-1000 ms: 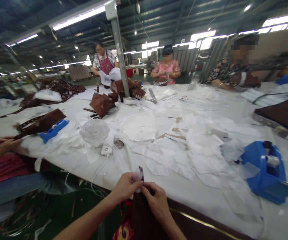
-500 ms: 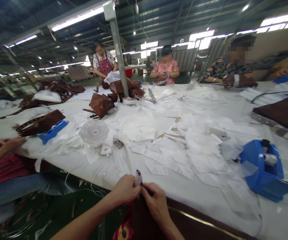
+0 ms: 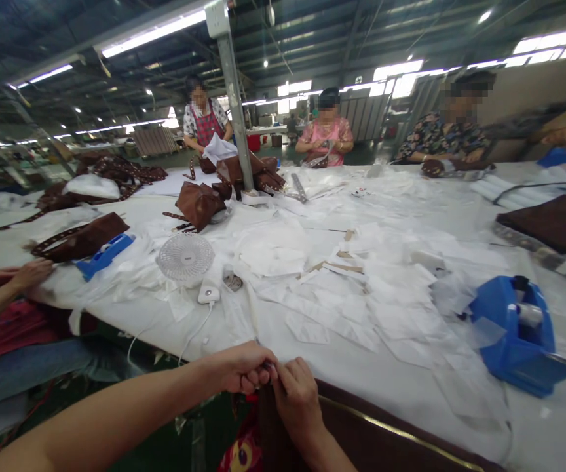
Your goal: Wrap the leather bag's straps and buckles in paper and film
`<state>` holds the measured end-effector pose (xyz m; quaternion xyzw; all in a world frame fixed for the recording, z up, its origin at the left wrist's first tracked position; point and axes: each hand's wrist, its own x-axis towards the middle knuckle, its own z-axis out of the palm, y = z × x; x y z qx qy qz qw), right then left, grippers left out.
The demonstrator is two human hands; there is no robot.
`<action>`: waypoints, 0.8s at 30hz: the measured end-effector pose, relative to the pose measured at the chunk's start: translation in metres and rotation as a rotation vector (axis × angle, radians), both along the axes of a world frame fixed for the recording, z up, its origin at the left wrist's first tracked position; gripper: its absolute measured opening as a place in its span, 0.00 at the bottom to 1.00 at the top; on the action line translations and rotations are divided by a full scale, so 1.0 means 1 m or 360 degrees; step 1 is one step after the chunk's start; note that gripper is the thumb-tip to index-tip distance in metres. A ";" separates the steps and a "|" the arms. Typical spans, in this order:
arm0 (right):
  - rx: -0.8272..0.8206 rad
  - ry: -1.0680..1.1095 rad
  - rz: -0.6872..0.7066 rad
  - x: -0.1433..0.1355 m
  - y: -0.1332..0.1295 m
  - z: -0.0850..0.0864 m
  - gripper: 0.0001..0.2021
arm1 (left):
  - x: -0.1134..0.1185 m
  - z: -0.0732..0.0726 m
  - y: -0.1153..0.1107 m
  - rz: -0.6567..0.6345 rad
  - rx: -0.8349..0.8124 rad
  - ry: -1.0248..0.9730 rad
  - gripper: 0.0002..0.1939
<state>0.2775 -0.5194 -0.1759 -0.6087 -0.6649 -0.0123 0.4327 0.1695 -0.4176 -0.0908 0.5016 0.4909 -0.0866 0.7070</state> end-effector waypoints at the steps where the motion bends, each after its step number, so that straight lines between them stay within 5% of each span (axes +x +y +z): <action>1: -0.0031 0.0034 0.0027 0.000 -0.001 0.003 0.12 | 0.001 -0.001 0.001 0.0031 -0.0083 0.0021 0.15; 7: -0.0391 0.0426 0.0197 -0.004 -0.013 0.023 0.14 | 0.005 -0.009 0.000 0.0271 -0.0380 0.0039 0.13; 11: -0.0379 0.0561 -0.0002 -0.006 -0.012 0.016 0.05 | 0.009 -0.012 -0.001 0.0314 -0.0410 0.0043 0.12; 14: -0.0391 0.0672 0.0054 -0.002 -0.008 0.010 0.09 | 0.010 -0.012 0.000 0.0288 -0.0407 0.0040 0.14; 20: -0.0484 0.1030 0.0043 0.005 -0.006 0.015 0.14 | 0.002 -0.010 -0.003 0.0224 -0.0300 -0.0050 0.19; 24: -0.0586 0.1265 0.0012 0.008 -0.004 0.016 0.15 | -0.013 -0.011 -0.005 0.0352 0.0150 -0.0268 0.21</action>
